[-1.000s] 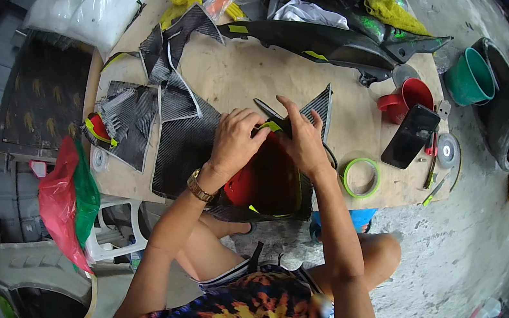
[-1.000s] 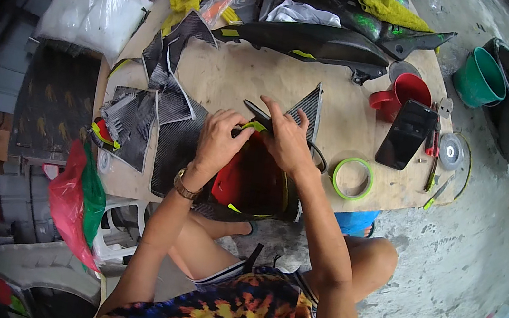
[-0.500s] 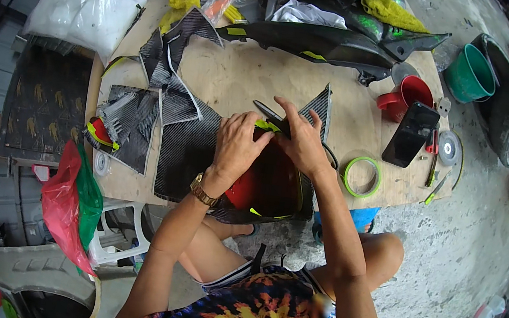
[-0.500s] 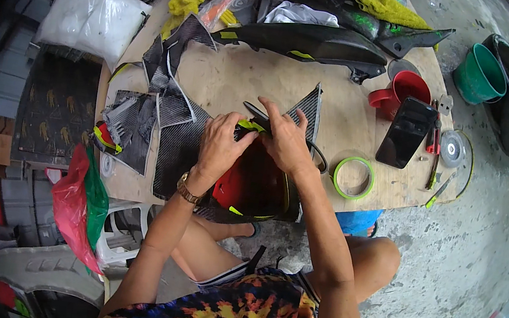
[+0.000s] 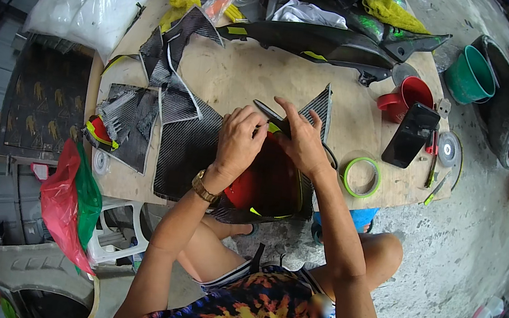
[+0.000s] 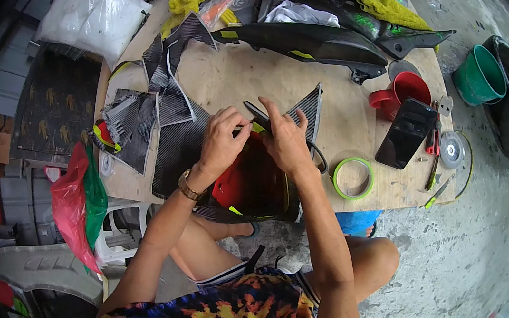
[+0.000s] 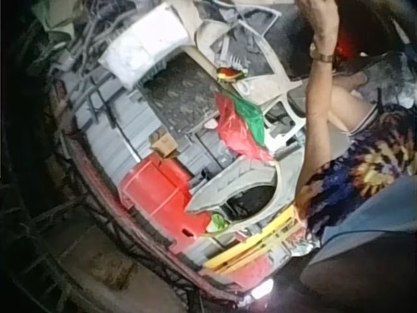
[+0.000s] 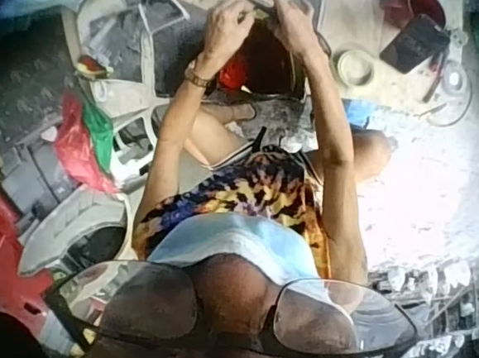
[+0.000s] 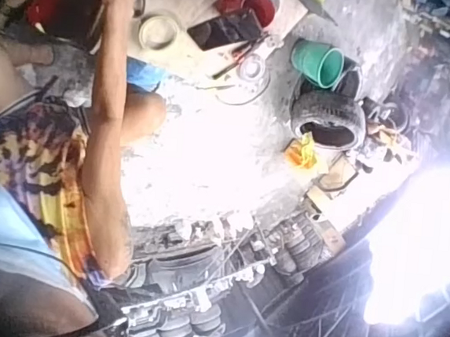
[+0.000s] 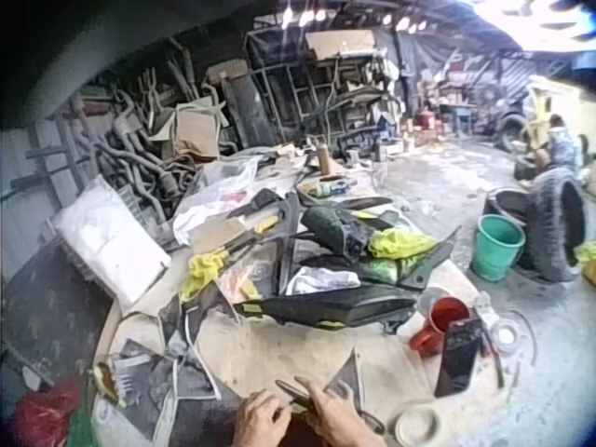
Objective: Trim and apply carbon fiber wrap material to a motorcycle tail light lens.
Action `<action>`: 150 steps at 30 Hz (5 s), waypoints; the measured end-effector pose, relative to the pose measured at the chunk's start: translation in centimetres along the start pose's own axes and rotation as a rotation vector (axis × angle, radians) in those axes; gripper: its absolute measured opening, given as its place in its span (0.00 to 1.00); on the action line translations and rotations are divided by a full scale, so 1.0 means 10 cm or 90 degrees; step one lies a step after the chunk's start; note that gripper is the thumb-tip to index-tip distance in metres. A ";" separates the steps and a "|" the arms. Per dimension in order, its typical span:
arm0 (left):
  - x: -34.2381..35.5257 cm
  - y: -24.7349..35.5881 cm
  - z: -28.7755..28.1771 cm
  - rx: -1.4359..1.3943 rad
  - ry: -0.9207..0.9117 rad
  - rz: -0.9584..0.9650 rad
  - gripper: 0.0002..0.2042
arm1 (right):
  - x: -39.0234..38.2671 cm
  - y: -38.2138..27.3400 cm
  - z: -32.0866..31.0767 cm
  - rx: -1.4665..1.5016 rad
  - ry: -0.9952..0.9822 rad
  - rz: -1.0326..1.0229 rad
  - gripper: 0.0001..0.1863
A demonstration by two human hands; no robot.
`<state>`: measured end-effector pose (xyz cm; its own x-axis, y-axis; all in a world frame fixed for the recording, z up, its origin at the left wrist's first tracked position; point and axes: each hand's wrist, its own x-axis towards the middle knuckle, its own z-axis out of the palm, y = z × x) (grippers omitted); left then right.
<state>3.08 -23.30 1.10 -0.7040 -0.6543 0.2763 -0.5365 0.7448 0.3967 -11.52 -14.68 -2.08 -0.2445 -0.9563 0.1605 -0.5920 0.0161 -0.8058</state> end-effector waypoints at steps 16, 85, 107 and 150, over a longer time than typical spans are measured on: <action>0.02 -0.58 -0.39 -0.311 -0.224 -0.202 0.29 | -0.03 0.03 -0.09 -0.018 -0.044 0.021 0.38; -0.14 0.42 -0.91 -0.373 0.130 0.283 0.03 | -0.33 -0.66 -0.57 0.306 0.360 0.066 0.03; -0.25 -0.08 -0.80 -0.311 -0.194 -0.080 0.06 | -0.53 -0.48 -0.18 0.380 -0.117 0.185 0.17; -0.32 0.12 -1.04 -0.197 0.027 -0.023 0.04 | -0.56 -0.22 0.15 -0.069 -0.048 0.009 0.14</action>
<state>9.56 -21.70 9.80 -0.6639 -0.6892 0.2903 -0.3890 0.6498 0.6530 -7.71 -9.85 -2.11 -0.1977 -0.9748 0.1033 -0.6699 0.0574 -0.7403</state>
